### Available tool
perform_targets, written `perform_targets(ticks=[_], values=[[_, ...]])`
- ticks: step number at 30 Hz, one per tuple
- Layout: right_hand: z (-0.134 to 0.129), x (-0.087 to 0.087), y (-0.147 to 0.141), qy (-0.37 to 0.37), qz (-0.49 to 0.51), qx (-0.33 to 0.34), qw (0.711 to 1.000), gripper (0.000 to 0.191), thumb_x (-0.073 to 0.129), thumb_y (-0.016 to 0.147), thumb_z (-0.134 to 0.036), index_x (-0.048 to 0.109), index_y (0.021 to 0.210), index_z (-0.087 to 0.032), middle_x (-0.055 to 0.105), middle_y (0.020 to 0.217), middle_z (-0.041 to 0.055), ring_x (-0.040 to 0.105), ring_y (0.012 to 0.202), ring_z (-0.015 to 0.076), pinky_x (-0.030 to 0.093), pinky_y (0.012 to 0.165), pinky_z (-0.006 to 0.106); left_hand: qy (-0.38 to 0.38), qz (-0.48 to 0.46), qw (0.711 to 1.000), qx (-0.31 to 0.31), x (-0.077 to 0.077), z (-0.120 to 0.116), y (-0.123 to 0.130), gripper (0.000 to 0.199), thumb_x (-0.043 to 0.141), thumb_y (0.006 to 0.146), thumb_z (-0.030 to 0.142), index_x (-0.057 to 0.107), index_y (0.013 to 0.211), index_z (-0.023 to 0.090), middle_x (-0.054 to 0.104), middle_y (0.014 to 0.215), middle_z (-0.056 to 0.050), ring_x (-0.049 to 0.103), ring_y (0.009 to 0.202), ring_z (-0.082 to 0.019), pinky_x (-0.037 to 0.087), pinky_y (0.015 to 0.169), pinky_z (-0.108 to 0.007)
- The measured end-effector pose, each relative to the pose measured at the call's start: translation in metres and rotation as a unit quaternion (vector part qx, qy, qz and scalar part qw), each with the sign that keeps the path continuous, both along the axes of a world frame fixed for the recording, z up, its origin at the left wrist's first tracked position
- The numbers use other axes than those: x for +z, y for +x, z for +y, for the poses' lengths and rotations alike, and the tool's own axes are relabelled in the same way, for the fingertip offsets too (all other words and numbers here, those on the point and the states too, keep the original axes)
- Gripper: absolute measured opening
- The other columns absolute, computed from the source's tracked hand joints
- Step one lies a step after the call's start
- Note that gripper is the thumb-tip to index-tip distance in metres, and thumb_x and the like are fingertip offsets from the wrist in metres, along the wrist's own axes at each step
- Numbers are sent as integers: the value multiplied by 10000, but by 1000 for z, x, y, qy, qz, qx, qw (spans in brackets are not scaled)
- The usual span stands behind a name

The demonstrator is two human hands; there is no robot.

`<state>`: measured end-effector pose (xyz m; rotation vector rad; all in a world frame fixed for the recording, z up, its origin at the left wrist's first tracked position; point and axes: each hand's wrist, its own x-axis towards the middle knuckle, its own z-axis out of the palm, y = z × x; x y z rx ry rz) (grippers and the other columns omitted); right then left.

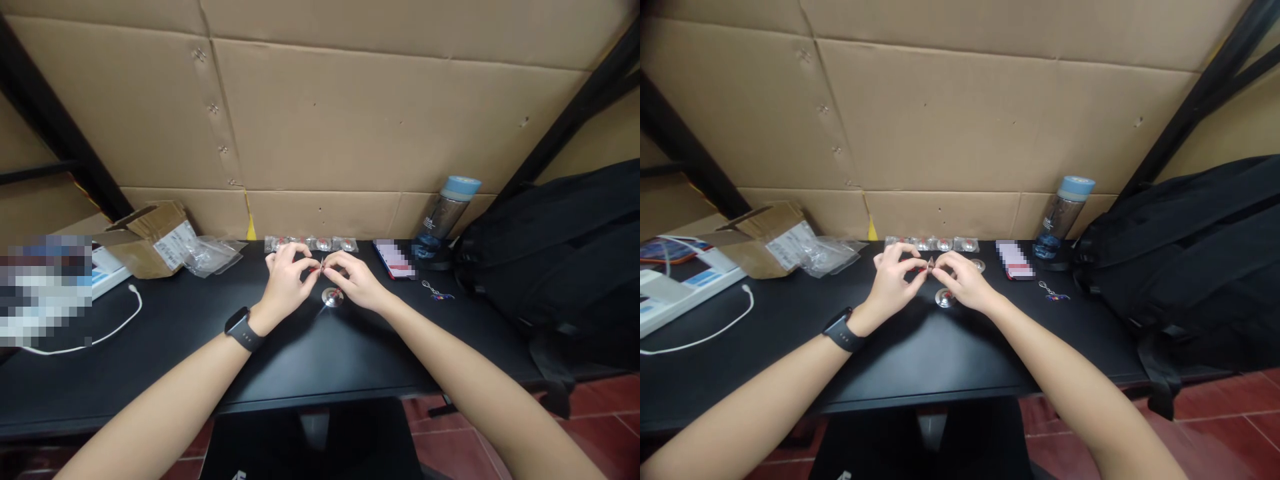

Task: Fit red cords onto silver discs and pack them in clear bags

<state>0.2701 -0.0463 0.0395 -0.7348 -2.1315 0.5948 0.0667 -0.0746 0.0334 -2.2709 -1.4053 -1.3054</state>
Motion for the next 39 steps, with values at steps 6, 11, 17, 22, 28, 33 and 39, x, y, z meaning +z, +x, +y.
perform_targets(ticks=[6, 11, 17, 22, 28, 33, 39], values=[[-1, -1, 0, 58, -22, -5, 998, 168, 525, 1008, -291, 649, 926, -211, 646, 1064, 79, 628, 997, 199, 531, 814, 325, 2, 17, 1000, -20, 2, -1, 0, 80, 678, 918, 269, 750, 886, 255, 658, 1074, -53, 574, 1116, -254, 340, 906, -427], [-1, -2, -2, 67, 1, -29, 997, 120, 576, 938, -215, 660, 852, -205, 611, 1052, 66, 615, 954, 186, 515, 805, 318, 4, 21, 999, -39, 3, -2, 1, 100, 658, 938, 289, 743, 896, 258, 654, 1075, -56, 567, 1127, -257, 348, 935, -437], [-2, 2, -2, 58, 33, -56, 996, 115, 609, 867, -186, 664, 767, -197, 588, 1029, 59, 609, 914, 181, 502, 803, 325, -57, 3, 996, -66, 9, -9, 3, 314, 640, 871, 249, 643, 1185, 260, 609, 1252, -78, 534, 1221, -275, 376, 1007, -435], [-2, 4, 0, 10, 49, -61, 997, 120, 608, 840, -168, 674, 742, -193, 582, 1033, 49, 606, 861, 157, 500, 773, 308, -80, 28, 993, -87, 7, -9, 3, 559, 748, 801, 398, 565, 1320, 299, 540, 1405, -77, 463, 1317, -306, 344, 1063, -458], [0, 0, 0, 26, 39, -34, 998, 102, 631, 796, -144, 664, 709, -186, 569, 1057, 61, 606, 964, 186, 502, 837, 330, -82, 50, 994, -44, 4, -8, 6, 435, 757, 795, 443, 638, 1184, 289, 580, 1348, -76, 487, 1260, -313, 357, 990, -456], [3, -2, 0, 90, 21, -32, 995, 118, 641, 734, -110, 611, 658, -195, 570, 1045, 64, 594, 996, 214, 510, 912, 383, -93, 75, 992, -40, 6, -8, 8, 433, 768, 763, 448, 656, 1153, 297, 605, 1306, -65, 481, 1243, -320, 355, 945, -453], [5, 2, 6, 128, 9, -45, 991, 127, 637, 696, -100, 592, 646, -207, 584, 1086, 76, 589, 993, 238, 525, 906, 420, -100, 52, 993, -29, 5, -3, 6, 427, 779, 753, 444, 663, 1135, 293, 656, 1220, -74, 491, 1207, -327, 353, 939, -457]])
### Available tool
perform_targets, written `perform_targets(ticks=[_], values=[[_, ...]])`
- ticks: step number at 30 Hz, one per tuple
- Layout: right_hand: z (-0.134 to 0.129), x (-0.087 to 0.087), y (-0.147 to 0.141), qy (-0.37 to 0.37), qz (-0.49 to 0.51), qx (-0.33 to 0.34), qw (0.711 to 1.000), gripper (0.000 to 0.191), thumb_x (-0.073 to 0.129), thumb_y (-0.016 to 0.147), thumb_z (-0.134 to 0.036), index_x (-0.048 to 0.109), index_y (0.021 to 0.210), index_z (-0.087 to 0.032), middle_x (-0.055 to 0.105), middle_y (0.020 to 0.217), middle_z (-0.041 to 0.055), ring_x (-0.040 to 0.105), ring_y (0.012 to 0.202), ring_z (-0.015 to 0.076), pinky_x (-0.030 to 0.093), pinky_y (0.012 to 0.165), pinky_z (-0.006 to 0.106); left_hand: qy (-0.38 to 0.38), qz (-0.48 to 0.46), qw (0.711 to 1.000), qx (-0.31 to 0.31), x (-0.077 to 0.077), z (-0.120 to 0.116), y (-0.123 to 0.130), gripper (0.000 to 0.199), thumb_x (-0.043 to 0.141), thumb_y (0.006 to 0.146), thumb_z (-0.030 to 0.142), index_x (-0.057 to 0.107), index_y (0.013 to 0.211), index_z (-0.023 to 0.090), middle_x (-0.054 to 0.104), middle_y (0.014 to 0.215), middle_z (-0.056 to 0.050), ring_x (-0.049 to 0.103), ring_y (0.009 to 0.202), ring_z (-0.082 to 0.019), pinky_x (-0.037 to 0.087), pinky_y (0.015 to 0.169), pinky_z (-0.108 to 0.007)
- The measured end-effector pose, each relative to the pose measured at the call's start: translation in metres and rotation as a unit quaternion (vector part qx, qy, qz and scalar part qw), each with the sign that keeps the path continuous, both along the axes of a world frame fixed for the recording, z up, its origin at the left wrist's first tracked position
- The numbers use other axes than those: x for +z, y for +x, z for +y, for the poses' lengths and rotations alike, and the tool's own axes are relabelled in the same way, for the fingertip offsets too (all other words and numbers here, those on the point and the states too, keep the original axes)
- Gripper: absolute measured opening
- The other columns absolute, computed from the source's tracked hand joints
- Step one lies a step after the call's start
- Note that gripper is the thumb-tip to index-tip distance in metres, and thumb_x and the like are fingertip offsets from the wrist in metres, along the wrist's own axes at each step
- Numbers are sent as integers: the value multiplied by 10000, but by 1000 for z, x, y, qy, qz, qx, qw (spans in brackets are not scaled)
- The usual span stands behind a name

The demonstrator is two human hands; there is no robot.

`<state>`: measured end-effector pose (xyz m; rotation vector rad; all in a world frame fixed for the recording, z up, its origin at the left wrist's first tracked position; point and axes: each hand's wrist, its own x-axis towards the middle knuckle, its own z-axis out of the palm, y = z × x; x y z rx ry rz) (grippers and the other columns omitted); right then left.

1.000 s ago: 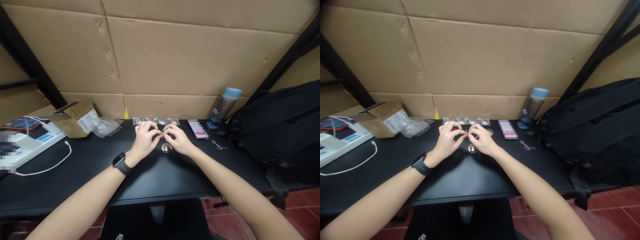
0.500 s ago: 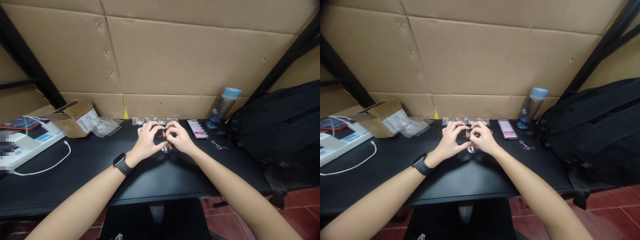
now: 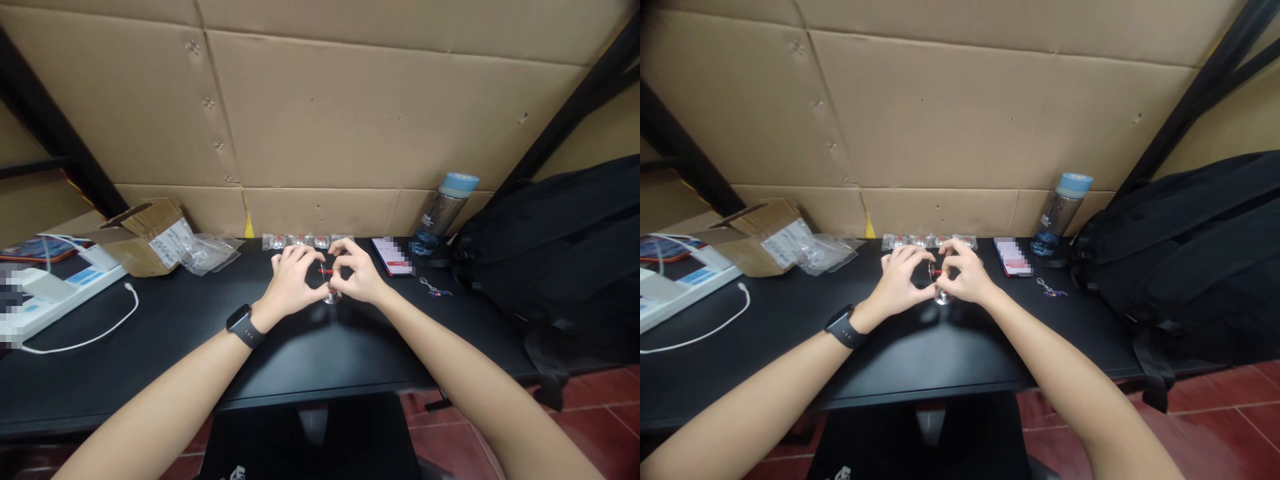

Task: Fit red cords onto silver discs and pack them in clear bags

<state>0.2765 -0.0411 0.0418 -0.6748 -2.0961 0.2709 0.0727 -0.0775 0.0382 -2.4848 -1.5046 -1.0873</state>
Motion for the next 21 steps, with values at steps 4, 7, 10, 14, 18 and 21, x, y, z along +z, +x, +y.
perform_targets(ticks=[4, 7, 10, 14, 18, 21], values=[[4, 4, 7, 14, -6, -9, 1000, 117, 636, 693, -101, 606, 647, -205, 586, 1108, 78, 587, 1001, 242, 520, 894, 418, -30, -5, 999, -18, 0, 5, -5, 416, 781, 769, 459, 678, 1145, 312, 655, 1243, -56, 483, 1216, -321, 352, 967, -462], [10, 1, 11, 14, -18, 0, 1000, 102, 641, 730, -126, 623, 662, -200, 585, 1073, 76, 595, 980, 228, 516, 888, 402, -54, 27, 997, -57, -3, 9, -12, 502, 753, 799, 521, 648, 1248, 322, 626, 1319, -67, 469, 1242, -325, 359, 982, -464], [20, -7, 17, 9, -38, -22, 999, 104, 652, 774, -174, 647, 672, -193, 582, 1053, 78, 596, 971, 225, 505, 897, 406, -66, 52, 995, -48, -7, 19, -26, 663, 745, 803, 504, 540, 1407, 322, 583, 1385, -93, 468, 1247, -334, 372, 988, -476], [34, -17, 28, -16, -98, -56, 993, 154, 663, 798, -203, 661, 646, -183, 584, 1054, 82, 592, 984, 230, 492, 918, 417, -59, 90, 994, 13, -15, 36, -51, 375, 669, 840, 303, 675, 1215, 301, 618, 1305, -86, 471, 1243, -328, 365, 969, -482], [41, -23, 32, -52, -134, -51, 988, 139, 660, 824, -207, 695, 692, -181, 584, 1063, 73, 606, 954, 208, 500, 910, 396, -56, 117, 991, 33, -22, 46, -64, 169, 677, 840, 300, 757, 988, 285, 635, 1215, -86, 465, 1217, -329, 354, 946, -484], [42, -21, 34, -64, -150, -28, 986, 188, 595, 909, -230, 717, 772, -186, 600, 1026, 66, 614, 910, 187, 500, 896, 372, -54, 117, 991, 27, -27, 47, -63, 109, 666, 864, 296, 763, 908, 274, 640, 1191, -87, 460, 1211, -320, 345, 937, -481]])
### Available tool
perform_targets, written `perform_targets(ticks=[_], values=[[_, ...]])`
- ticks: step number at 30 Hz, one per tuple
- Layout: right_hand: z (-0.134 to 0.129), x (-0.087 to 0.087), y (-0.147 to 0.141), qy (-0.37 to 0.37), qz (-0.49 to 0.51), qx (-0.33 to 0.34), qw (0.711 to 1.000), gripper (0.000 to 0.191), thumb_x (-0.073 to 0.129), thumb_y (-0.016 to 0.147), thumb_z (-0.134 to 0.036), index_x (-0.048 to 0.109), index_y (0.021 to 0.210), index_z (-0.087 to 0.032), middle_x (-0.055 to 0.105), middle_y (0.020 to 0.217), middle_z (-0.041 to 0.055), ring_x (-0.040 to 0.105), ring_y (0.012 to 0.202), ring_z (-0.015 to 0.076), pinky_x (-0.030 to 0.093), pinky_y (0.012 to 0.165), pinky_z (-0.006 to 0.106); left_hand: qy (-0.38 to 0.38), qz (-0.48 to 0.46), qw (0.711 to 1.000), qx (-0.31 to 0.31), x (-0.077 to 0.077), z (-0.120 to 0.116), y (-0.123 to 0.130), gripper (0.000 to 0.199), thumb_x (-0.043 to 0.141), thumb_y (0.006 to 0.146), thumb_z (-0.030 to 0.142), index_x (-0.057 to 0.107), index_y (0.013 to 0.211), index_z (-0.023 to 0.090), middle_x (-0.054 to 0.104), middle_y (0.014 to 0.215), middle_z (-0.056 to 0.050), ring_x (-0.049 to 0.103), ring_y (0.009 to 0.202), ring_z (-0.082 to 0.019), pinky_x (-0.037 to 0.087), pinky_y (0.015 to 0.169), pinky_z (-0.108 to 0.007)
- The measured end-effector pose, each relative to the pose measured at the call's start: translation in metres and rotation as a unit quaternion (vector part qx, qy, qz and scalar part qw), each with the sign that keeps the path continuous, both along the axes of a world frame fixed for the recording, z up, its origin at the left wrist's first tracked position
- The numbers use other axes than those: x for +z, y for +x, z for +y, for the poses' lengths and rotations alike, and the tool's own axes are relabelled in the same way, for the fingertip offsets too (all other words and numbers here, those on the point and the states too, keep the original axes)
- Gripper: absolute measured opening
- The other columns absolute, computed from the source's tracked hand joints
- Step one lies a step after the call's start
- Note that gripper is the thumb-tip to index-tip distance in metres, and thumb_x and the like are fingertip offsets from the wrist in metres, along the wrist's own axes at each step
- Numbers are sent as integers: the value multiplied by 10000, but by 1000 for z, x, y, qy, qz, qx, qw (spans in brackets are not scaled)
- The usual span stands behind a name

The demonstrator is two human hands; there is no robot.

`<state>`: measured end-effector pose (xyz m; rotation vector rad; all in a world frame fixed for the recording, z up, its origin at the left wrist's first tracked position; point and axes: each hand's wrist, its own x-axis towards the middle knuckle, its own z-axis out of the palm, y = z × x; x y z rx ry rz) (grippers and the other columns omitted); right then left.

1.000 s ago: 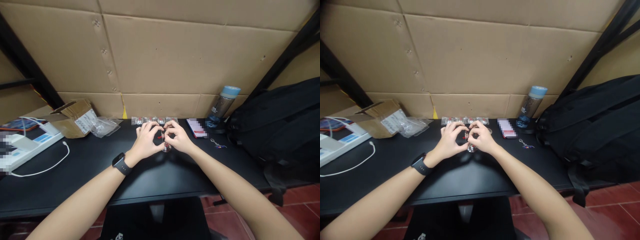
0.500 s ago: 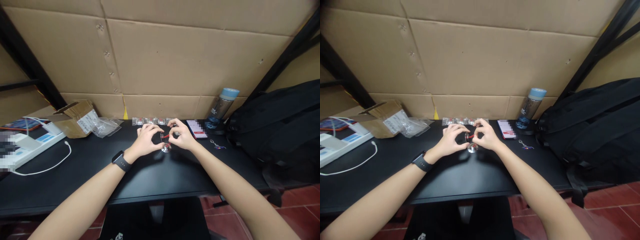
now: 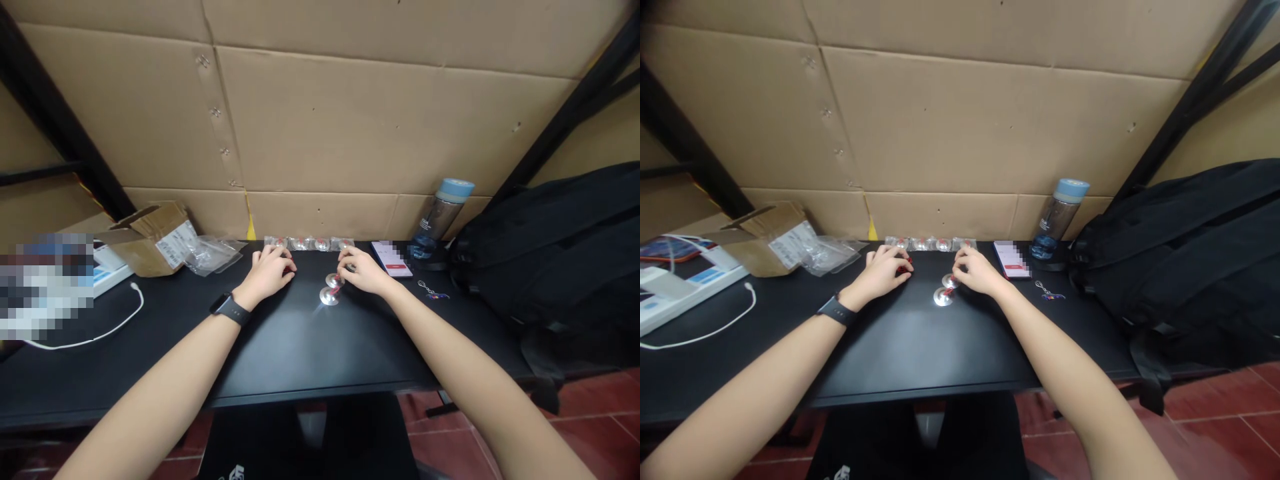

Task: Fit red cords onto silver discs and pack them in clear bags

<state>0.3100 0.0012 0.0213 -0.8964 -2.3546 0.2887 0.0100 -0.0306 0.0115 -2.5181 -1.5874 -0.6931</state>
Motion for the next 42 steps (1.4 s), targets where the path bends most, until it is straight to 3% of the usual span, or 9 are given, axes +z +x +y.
perform_targets(ticks=[8, 13, 16, 18, 21, 27, 32, 38, 42], values=[[5, 14, 16, 5, 28, -36, 999, 374, 418, 1006, -243, 639, 712, -177, 582, 902, 63, 601, 837, 183, 484, 863, 349, 5, -34, 999, 17, 7, -3, 7, 184, 656, 845, 242, 706, 1020, 264, 669, 1169, -88, 491, 1186, -330, 360, 938, -486], [3, 17, 16, -9, 3, -1, 1000, 342, 428, 959, -187, 594, 660, -185, 592, 880, 61, 602, 833, 188, 484, 832, 343, -45, -26, 995, -89, 14, -14, 20, 191, 610, 902, 326, 724, 1050, 289, 682, 1142, -56, 533, 1158, -290, 382, 960, -456], [0, 16, 14, -6, -8, 18, 1000, 258, 444, 930, -149, 656, 787, -183, 628, 937, 73, 621, 884, 204, 500, 863, 367, -28, -15, 994, -103, 13, -20, 29, 226, 584, 925, 323, 720, 1101, 289, 690, 1132, -66, 532, 1167, -281, 379, 989, -458], [-1, 15, 14, -4, -20, 20, 1000, 234, 507, 874, -123, 696, 991, -197, 664, 1022, 79, 635, 934, 224, 512, 890, 400, -27, -14, 996, -78, 13, -18, 28, 242, 570, 927, 307, 715, 1118, 282, 693, 1133, -72, 546, 1155, -281, 391, 981, -455], [0, 13, 15, -7, -44, 49, 998, 410, 569, 820, -95, 690, 1182, -246, 695, 1178, 82, 646, 1072, 258, 507, 969, 463, -28, -5, 999, -28, 16, -10, 10, 237, 561, 922, 289, 714, 1103, 286, 694, 1141, -76, 562, 1141, -292, 401, 956, -454], [0, 10, 14, -22, -61, 73, 995, 379, 583, 859, -116, 721, 1175, -272, 729, 1207, 55, 660, 1142, 253, 504, 1027, 474, 61, 6, 985, 162, 33, 3, -68, 355, 554, 876, 129, 685, 1181, 256, 643, 1264, -123, 479, 1190, -351, 343, 946, -497], [-1, 11, 12, -28, -64, 72, 995, 352, 595, 862, -123, 734, 1154, -259, 736, 1170, 62, 670, 1113, 246, 517, 1010, 457, 71, -12, 970, 232, 30, -1, -117, 203, 583, 929, 184, 735, 1065, 185, 634, 1219, -84, 399, 1185, -346, 278, 967, -514], [-4, 13, 11, -32, -65, 67, 995, 329, 614, 871, -141, 732, 1156, -254, 734, 1170, 60, 676, 1093, 237, 525, 984, 431, 84, -44, 950, 298, 35, -1, -107, 146, 602, 903, 244, 709, 837, 168, 679, 1120, -116, 390, 1215, -380, 251, 942, -525], [-7, 14, 7, -33, -68, 84, 994, 305, 616, 890, -156, 729, 1161, -240, 739, 1162, 69, 680, 1086, 231, 515, 995, 418, 131, -51, 963, 229, 47, -7, -61, 180, 530, 962, 277, 696, 954, 209, 719, 1053, -125, 505, 1115, -341, 261, 922, -525]])
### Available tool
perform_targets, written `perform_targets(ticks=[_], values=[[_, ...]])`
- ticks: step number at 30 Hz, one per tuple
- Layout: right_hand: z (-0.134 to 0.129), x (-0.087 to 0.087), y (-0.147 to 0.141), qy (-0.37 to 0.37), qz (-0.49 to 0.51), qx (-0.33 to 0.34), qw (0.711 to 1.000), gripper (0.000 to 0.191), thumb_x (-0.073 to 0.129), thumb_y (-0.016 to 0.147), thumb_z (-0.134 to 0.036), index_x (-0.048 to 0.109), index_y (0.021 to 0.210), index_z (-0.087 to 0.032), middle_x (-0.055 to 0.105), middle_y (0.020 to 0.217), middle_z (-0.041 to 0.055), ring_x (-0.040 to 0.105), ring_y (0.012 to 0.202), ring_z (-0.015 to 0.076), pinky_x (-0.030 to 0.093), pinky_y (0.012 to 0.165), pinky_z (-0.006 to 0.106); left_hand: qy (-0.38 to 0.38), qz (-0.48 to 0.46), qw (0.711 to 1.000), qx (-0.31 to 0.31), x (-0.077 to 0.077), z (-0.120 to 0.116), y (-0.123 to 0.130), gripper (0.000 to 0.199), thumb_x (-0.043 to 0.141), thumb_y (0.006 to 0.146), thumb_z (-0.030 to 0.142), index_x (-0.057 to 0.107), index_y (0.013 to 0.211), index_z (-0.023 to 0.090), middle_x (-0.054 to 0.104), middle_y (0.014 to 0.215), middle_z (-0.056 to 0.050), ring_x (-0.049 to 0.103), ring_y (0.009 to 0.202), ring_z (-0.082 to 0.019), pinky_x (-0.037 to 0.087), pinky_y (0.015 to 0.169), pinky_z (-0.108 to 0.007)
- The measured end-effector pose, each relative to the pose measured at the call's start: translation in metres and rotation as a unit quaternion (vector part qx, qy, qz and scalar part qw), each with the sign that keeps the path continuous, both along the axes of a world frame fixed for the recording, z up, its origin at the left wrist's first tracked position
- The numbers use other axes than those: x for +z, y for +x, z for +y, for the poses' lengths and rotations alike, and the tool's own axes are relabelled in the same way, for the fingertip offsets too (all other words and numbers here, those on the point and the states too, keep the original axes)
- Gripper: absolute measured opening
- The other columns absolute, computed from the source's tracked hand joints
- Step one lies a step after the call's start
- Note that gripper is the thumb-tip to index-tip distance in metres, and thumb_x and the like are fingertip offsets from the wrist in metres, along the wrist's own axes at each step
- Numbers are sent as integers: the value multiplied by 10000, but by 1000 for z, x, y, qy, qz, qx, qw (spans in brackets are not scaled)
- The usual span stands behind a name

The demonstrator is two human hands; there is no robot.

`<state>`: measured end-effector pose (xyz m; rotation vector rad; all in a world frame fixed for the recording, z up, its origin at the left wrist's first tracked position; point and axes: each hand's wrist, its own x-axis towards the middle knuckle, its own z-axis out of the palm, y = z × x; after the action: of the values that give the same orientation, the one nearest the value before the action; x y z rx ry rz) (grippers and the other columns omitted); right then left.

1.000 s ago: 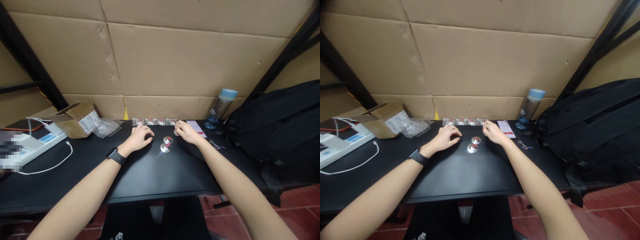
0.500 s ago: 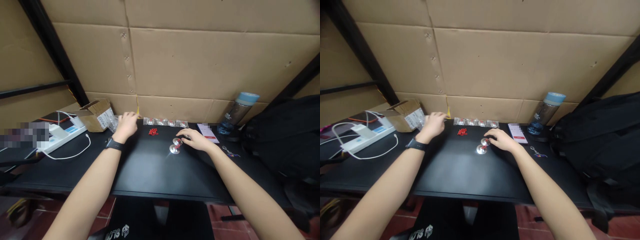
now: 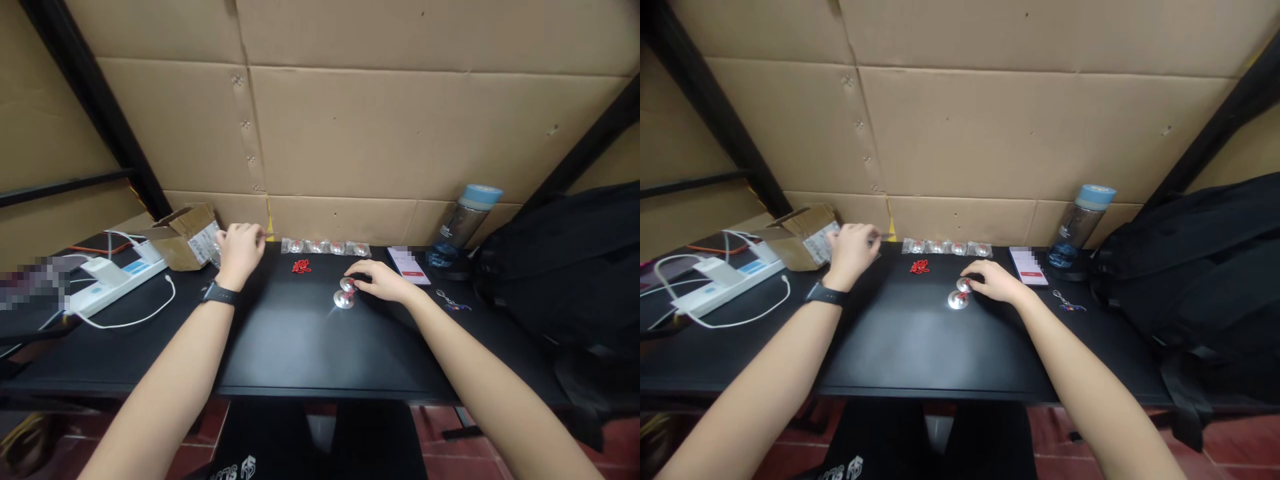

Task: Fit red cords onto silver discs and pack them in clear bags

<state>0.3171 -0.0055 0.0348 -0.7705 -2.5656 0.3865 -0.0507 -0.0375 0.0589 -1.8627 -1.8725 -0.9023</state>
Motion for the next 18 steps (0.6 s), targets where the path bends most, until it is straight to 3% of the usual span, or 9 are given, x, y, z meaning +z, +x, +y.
perform_targets(ticks=[3, 8, 13, 18], values=[[-1, 0, -3, -6, -5, 5, 1000, 259, 608, 912, -175, 740, 1129, -225, 746, 1117, 71, 689, 1042, 221, 516, 975, 394, 17, 35, 994, -103, -6, -7, 50, 221, 495, 1012, 317, 708, 1004, 254, 751, 1023, -90, 554, 1078, -302, 259, 938, -514], [-3, 1, -5, -7, -14, 5, 1000, 217, 607, 925, -177, 756, 1078, -213, 741, 1083, 68, 688, 1011, 206, 507, 958, 346, -23, 115, 960, -255, -36, -13, 109, 272, 466, 1046, 302, 726, 1121, 287, 778, 1046, -74, 555, 1173, -277, 265, 965, -495], [-3, -1, -5, 3, -26, -2, 1000, 170, 654, 920, -202, 775, 1038, -224, 739, 1018, 56, 688, 962, 197, 500, 915, 316, -82, 120, 940, -309, -42, -22, 117, 309, 448, 1056, 334, 657, 1273, 264, 722, 1251, -74, 502, 1266, -277, 298, 940, -448], [-2, -3, -4, 13, -48, -34, 998, 121, 700, 888, -190, 775, 977, -224, 737, 961, 43, 679, 905, 183, 487, 851, 286, -126, 105, 917, -364, -34, -36, 123, 301, 497, 1034, 439, 682, 1209, 279, 718, 1174, -55, 551, 1128, -248, 316, 898, -403]])
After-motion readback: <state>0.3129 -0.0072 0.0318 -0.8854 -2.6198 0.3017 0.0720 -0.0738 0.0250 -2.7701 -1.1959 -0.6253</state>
